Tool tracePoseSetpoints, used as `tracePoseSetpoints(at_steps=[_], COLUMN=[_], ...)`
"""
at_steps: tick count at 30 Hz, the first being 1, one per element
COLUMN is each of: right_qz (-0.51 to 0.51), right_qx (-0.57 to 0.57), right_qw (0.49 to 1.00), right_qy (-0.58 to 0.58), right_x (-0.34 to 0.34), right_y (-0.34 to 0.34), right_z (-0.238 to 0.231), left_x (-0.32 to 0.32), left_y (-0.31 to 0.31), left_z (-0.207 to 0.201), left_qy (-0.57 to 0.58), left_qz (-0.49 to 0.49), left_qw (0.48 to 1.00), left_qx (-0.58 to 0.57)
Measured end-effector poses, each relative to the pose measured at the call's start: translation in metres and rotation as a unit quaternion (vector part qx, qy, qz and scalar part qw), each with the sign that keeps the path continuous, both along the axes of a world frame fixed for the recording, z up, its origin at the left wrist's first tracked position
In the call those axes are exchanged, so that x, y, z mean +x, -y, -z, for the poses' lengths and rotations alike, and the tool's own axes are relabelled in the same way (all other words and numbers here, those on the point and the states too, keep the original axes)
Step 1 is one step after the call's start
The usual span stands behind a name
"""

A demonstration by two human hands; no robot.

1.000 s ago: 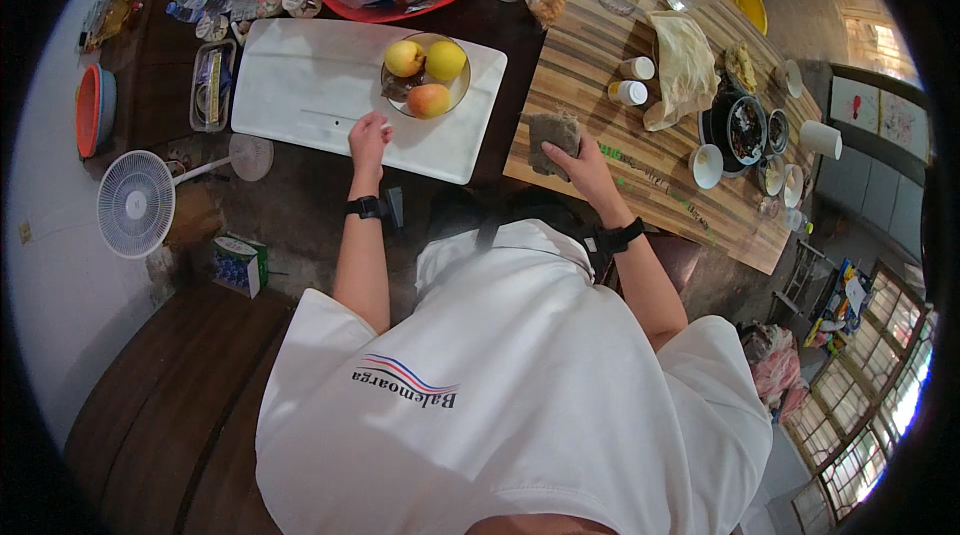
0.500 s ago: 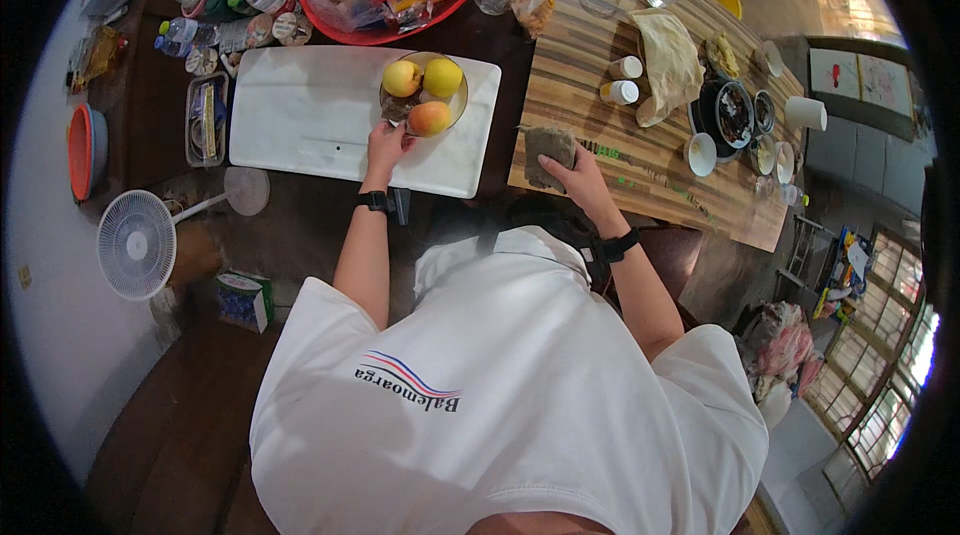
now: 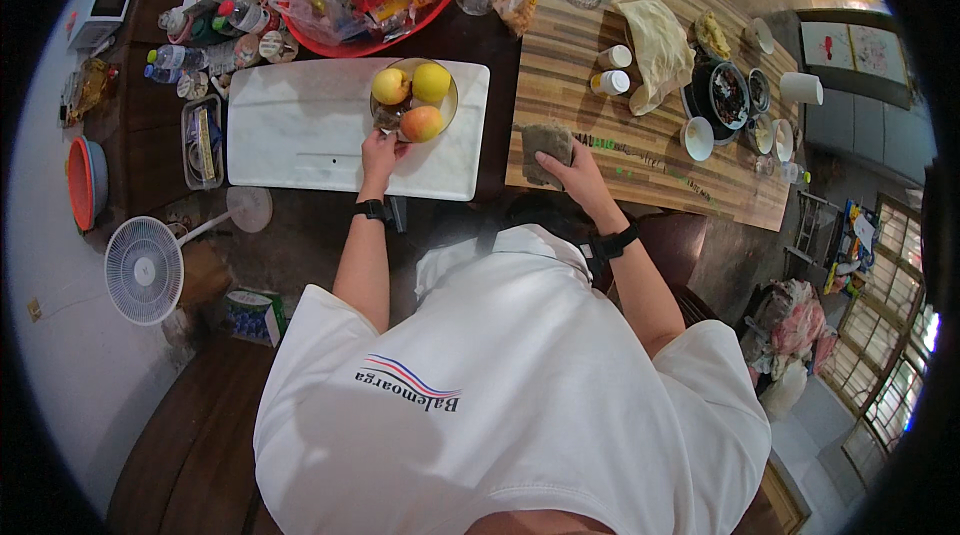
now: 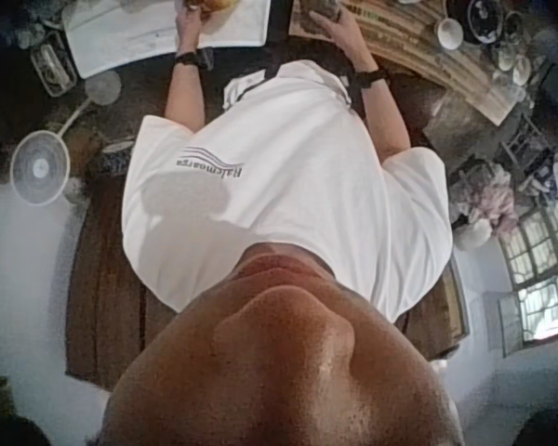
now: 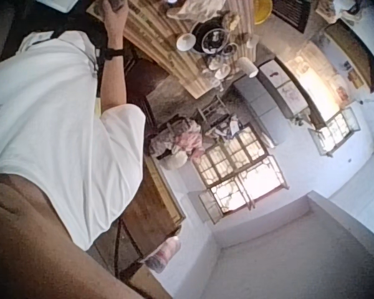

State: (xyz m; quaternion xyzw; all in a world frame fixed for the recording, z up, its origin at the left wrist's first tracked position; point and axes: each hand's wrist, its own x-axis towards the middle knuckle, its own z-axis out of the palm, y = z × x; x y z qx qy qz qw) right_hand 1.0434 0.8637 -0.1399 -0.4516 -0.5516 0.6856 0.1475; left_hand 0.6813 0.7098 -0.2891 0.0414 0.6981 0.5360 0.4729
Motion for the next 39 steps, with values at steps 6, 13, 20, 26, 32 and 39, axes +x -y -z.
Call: tracePoseSetpoints(at_steps=[6,13,20,26,32,39], right_qz=[-0.005,0.0,0.021,0.054,0.1,0.141], right_qx=[-0.002,-0.009,-0.026,-0.017,-0.038,-0.058], right_qw=[1.0,1.0,0.999,0.998,0.994,0.988], right_qy=[0.01,0.028,-0.005,0.03,-0.014,-0.029], right_x=[0.003,0.008,0.032,0.054,0.076,0.1], right_y=[-0.004,-0.007,-0.011,-0.015,-0.02,-0.026], right_z=[0.008,-0.002,0.02,0.021,0.025,0.025], left_x=[0.003,0.011,0.026,0.045,0.068,0.099], left_y=[-0.001,0.001,-0.02,-0.054,-0.098,-0.145], left_z=[-0.004,-0.002,-0.012,-0.013,-0.023,-0.029], left_qy=[-0.004,-0.017,-0.029,-0.032,-0.023,-0.029], left_qz=[0.005,-0.008,0.027,0.081,0.131,0.162], left_qw=[1.0,0.999,0.998,0.995,0.989,0.985], left_qx=[0.023,0.03,0.056,0.038,0.062,0.061])
